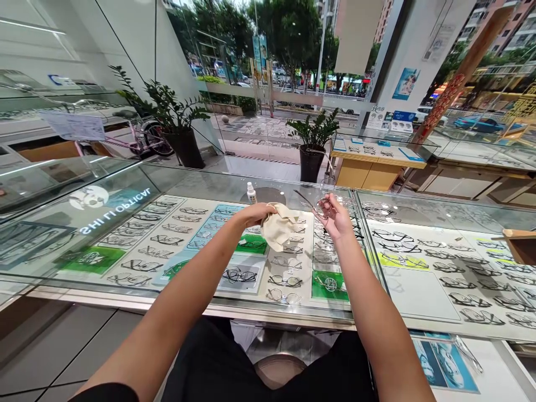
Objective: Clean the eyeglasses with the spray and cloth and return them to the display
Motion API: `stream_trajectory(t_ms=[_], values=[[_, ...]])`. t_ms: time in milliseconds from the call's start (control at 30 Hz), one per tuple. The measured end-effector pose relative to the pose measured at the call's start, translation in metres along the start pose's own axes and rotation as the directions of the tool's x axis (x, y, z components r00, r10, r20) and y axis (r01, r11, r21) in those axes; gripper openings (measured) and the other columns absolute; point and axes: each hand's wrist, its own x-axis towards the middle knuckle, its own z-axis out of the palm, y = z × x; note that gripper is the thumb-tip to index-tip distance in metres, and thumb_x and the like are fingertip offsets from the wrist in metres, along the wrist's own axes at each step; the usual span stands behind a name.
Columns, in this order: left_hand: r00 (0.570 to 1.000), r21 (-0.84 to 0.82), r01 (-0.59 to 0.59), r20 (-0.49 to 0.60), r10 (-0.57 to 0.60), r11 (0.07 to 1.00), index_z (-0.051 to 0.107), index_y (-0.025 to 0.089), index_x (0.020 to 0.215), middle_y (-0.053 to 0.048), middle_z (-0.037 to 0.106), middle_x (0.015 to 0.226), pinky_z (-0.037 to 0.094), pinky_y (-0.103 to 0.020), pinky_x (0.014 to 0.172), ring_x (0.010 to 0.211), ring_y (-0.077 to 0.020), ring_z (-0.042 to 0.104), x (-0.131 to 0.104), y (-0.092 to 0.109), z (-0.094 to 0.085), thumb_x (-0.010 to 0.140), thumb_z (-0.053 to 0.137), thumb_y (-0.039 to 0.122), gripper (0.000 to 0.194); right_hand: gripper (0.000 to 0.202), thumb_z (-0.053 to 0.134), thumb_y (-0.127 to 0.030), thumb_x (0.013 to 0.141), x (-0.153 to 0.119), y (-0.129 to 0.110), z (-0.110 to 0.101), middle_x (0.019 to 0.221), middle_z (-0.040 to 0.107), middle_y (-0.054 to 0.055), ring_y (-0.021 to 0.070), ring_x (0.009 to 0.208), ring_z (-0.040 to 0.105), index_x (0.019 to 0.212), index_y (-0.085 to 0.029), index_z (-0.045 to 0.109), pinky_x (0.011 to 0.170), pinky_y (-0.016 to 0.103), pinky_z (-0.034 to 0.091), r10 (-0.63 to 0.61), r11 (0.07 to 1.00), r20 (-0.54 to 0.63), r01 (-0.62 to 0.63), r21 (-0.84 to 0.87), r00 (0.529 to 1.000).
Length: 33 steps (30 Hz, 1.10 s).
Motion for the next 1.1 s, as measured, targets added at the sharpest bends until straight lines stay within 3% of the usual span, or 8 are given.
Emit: stream_trajectory(t_ms=[133,300,433,567,700,800,967,1100], values=[[0.994,0.368,0.040,-0.112,0.002,0.929,0.063,0.022,0.072,-0.004,0.066,0.065,0.054,-0.033,0.075,0.085,-0.0309,0.072,0.000,-0.002,0.001,0.055,0.077,0.004,0.028,0.019,0.086,-0.032,0.084,-0.001,0.003,0.001,0.062,0.060,-0.007,0.0137,0.073,0.072,0.086,-0.023,0.069,0.089,0.038,0.067,0.008,1.000,0.013,-0.008,-0.018,1.000],[0.957,0.556,-0.115,-0.161,0.242,0.824,0.063,0.024,0.083,-0.009,0.071,0.103,0.038,-0.041,0.112,0.135,-0.0407,0.051,-0.010,-0.003,0.013,0.050,0.075,-0.002,0.044,0.019,0.086,-0.032,0.084,-0.003,0.007,0.005,0.060,0.058,-0.007,0.0141,0.075,0.072,0.086,-0.024,0.068,0.087,0.036,0.067,0.019,1.000,0.031,-0.019,-0.013,0.999],[0.877,0.707,-0.352,0.020,0.479,0.614,0.071,0.024,0.096,-0.011,0.072,0.117,0.028,-0.043,0.119,0.132,-0.0382,0.051,-0.007,-0.009,0.022,0.063,0.071,0.006,0.038,0.019,0.085,-0.032,0.084,-0.003,0.008,0.005,0.061,0.058,-0.007,0.0136,0.076,0.072,0.086,-0.024,0.068,0.090,0.034,0.066,0.037,0.999,0.038,-0.036,-0.033,0.999],[0.853,0.738,-0.389,0.063,0.518,0.552,0.074,0.024,0.087,-0.010,0.072,0.099,0.030,-0.044,0.116,0.121,-0.0376,0.054,0.007,-0.019,0.023,0.069,0.076,0.015,0.020,0.020,0.086,-0.032,0.083,-0.001,0.010,0.003,0.061,0.058,-0.007,0.0138,0.078,0.072,0.086,-0.024,0.068,0.089,0.033,0.066,0.053,0.998,0.053,-0.051,-0.036,0.997],[0.866,0.815,-0.375,0.138,0.480,0.443,0.070,0.022,0.066,-0.010,0.066,0.082,0.034,-0.043,0.110,0.113,-0.0376,0.057,0.016,-0.019,0.021,0.071,0.078,0.018,0.010,0.018,0.085,-0.031,0.085,-0.001,0.009,0.003,0.061,0.058,-0.007,0.0138,0.079,0.072,0.088,-0.024,0.069,0.087,0.032,0.066,0.052,0.998,0.049,-0.051,-0.035,0.997],[0.832,0.807,-0.370,0.068,0.551,0.459,0.072,0.023,0.075,-0.011,0.068,0.095,0.038,-0.039,0.104,0.113,-0.0349,0.059,0.015,-0.014,0.022,0.081,0.073,0.025,0.006,0.018,0.085,-0.032,0.084,-0.002,0.009,0.003,0.062,0.058,-0.006,0.0146,0.080,0.072,0.087,-0.024,0.069,0.086,0.032,0.066,0.054,0.998,0.049,-0.051,-0.047,0.997],[0.722,0.631,-0.375,-0.261,0.641,0.679,0.063,0.026,0.126,-0.009,0.073,0.097,0.040,-0.034,0.093,0.106,-0.0326,0.064,0.008,-0.010,0.024,0.097,0.059,0.031,0.030,0.021,0.087,-0.033,0.082,-0.002,0.010,0.003,0.063,0.058,-0.006,0.0153,0.079,0.071,0.086,-0.025,0.069,0.084,0.033,0.066,0.057,0.997,0.081,-0.052,-0.056,0.995],[0.715,0.624,-0.434,-0.200,0.670,0.650,0.060,0.023,0.128,-0.012,0.072,0.111,0.042,-0.034,0.094,0.103,-0.0303,0.064,0.005,-0.010,0.021,0.089,0.061,0.014,0.040,0.019,0.086,-0.032,0.083,-0.003,0.011,0.003,0.062,0.058,-0.006,0.0151,0.079,0.071,0.086,-0.025,0.069,0.085,0.033,0.066,0.058,0.997,0.075,-0.054,-0.049,0.995]])
